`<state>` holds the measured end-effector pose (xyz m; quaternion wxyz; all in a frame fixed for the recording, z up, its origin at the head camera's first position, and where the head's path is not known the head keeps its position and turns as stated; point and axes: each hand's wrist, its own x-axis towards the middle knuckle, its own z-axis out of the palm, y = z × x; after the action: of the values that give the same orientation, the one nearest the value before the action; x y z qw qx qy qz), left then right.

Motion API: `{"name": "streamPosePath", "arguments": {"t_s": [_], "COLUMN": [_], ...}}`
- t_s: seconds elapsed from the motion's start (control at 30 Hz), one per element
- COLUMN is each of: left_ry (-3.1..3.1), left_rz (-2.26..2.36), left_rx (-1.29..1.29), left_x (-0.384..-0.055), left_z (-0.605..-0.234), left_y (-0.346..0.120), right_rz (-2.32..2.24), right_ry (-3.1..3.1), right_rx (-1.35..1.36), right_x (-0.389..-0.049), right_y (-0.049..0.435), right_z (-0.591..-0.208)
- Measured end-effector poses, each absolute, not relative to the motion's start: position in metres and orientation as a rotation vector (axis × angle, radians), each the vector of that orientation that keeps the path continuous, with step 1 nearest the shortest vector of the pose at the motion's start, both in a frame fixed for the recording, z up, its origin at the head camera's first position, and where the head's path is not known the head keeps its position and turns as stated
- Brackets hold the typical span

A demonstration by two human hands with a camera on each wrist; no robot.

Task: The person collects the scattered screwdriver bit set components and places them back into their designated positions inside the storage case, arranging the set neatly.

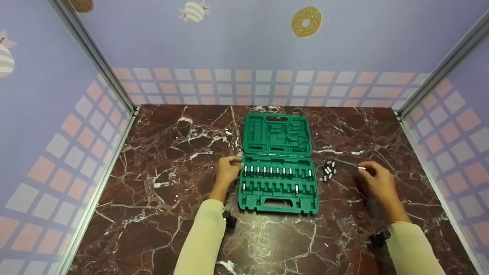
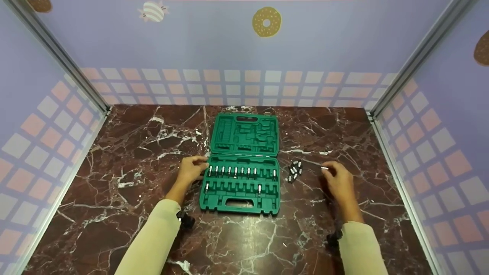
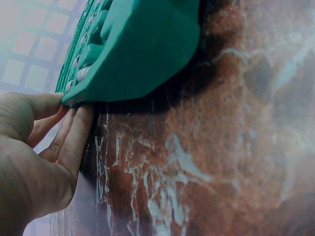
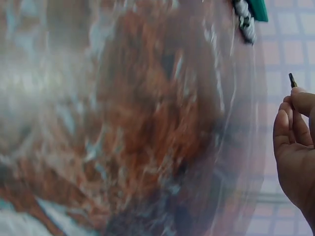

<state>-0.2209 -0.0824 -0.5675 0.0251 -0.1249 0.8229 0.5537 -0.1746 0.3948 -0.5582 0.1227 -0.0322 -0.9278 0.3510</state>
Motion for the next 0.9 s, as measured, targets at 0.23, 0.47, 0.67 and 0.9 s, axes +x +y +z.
{"name": "streamPosePath", "arguments": {"t_s": [0.23,0.47,0.67,0.9], "left_ry": [2.538,2.525,2.526,2.533], "left_rz": [1.701,1.721,1.726,1.715], "left_rx": [-0.385,-0.400,-0.391,-0.387], "left_x": [-0.220,-0.220,-0.221,-0.221], "left_z": [-0.568,-0.568,-0.568,-0.569], "left_y": [-0.084,-0.082,-0.082,-0.081], "right_rz": [1.090,1.223,1.307,1.275], "right_ry": [-2.674,-2.694,-2.693,-2.799], "right_rx": [0.051,0.146,0.257,0.375], "right_x": [-0.176,-0.180,-0.186,-0.190], "right_y": [0.370,0.341,0.313,0.284], "right_z": [-0.551,-0.540,-0.534,-0.531]}}
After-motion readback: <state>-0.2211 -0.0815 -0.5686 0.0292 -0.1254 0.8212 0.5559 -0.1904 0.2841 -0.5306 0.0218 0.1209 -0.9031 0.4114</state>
